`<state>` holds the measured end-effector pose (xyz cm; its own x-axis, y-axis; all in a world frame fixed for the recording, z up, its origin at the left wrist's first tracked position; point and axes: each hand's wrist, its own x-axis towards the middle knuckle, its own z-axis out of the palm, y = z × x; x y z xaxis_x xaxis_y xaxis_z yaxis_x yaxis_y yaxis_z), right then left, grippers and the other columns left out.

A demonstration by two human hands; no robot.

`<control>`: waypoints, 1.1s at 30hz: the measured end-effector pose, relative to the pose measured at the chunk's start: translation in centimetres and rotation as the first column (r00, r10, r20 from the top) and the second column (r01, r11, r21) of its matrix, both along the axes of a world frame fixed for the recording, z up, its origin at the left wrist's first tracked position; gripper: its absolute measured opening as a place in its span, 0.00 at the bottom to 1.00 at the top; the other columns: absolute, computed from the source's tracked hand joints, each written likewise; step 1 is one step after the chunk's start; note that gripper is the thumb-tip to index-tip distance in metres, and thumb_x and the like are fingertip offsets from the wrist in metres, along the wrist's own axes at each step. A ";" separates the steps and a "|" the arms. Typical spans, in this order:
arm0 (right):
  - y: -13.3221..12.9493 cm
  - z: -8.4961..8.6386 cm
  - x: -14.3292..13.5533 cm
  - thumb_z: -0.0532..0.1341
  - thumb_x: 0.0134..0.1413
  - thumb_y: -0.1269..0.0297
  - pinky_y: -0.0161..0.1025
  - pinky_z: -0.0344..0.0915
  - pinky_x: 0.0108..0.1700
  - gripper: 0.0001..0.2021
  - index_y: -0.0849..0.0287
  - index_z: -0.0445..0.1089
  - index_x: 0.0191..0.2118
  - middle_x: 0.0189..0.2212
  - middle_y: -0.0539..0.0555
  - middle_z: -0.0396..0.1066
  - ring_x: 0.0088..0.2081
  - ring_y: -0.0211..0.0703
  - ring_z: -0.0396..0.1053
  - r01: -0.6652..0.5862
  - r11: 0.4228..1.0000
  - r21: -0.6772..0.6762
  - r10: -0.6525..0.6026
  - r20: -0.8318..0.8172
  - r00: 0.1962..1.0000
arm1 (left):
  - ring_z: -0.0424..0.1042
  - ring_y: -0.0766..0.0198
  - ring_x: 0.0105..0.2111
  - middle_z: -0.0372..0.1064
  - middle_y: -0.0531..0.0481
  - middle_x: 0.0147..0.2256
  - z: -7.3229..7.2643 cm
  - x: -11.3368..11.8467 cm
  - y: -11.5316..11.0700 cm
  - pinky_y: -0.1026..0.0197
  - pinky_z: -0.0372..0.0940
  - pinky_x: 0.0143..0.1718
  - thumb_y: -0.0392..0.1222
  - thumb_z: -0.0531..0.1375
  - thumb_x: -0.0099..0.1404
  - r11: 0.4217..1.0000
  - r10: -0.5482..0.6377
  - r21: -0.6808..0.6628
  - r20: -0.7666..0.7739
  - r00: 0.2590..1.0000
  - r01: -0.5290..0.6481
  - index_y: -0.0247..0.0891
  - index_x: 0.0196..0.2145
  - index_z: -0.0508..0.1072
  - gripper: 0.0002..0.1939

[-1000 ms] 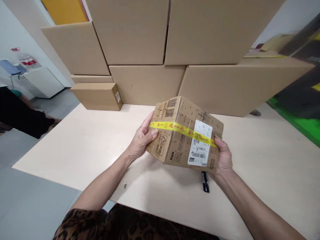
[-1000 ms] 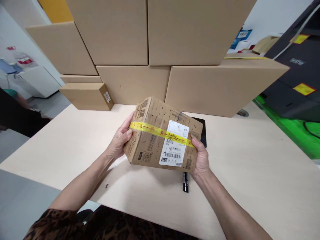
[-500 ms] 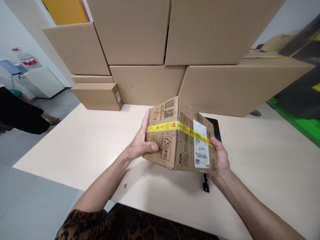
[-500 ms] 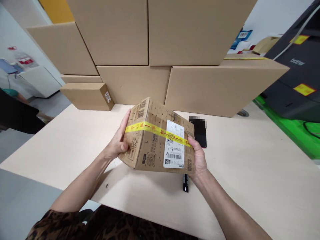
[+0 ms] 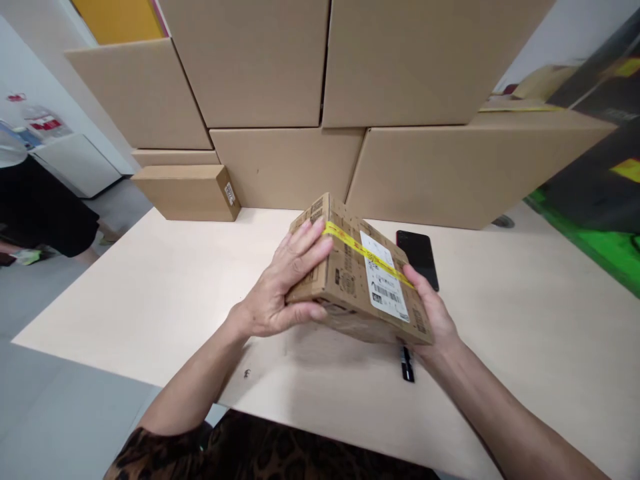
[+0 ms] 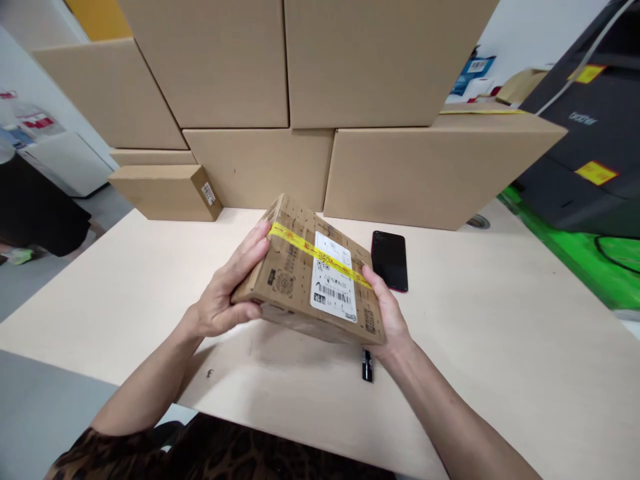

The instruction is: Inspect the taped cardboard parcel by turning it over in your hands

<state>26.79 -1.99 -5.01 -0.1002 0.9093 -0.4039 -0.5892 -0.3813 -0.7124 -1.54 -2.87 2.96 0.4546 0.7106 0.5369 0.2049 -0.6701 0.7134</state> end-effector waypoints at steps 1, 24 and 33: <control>-0.1 0.2 0.0 0.74 0.52 0.44 0.59 0.86 0.48 0.19 0.52 0.82 0.43 0.36 0.54 0.88 0.47 0.64 0.87 0.005 1.000 -0.030 -0.004 0.016 1.000 | 0.47 0.35 0.80 0.55 0.49 0.79 -0.2 0.0 0.1 0.30 0.37 0.80 0.64 0.68 0.68 1.000 0.011 0.014 0.008 1.000 -0.011 0.57 0.73 0.68 0.39; -3.4 1.7 -0.7 0.77 0.50 0.43 0.58 0.59 0.78 0.43 0.34 0.67 0.71 0.74 0.47 0.63 0.79 0.60 0.51 0.019 0.591 0.806 -0.447 0.308 0.840 | 0.73 0.49 0.64 0.73 0.45 0.66 -2.7 1.8 1.3 0.50 0.69 0.67 0.64 0.67 0.70 0.786 0.399 -0.611 0.383 0.833 -0.096 0.53 0.68 0.73 0.32; -2.9 3.6 -0.2 0.76 0.57 0.56 0.61 0.62 0.75 0.15 0.44 0.80 0.49 0.54 0.52 0.78 0.68 0.55 0.69 0.087 0.668 0.739 -0.477 0.336 0.812 | 0.75 0.55 0.54 0.74 0.47 0.59 -3.1 1.9 0.7 0.55 0.74 0.53 0.52 0.75 0.65 0.845 0.317 -0.527 0.354 0.880 -0.093 0.54 0.66 0.69 0.35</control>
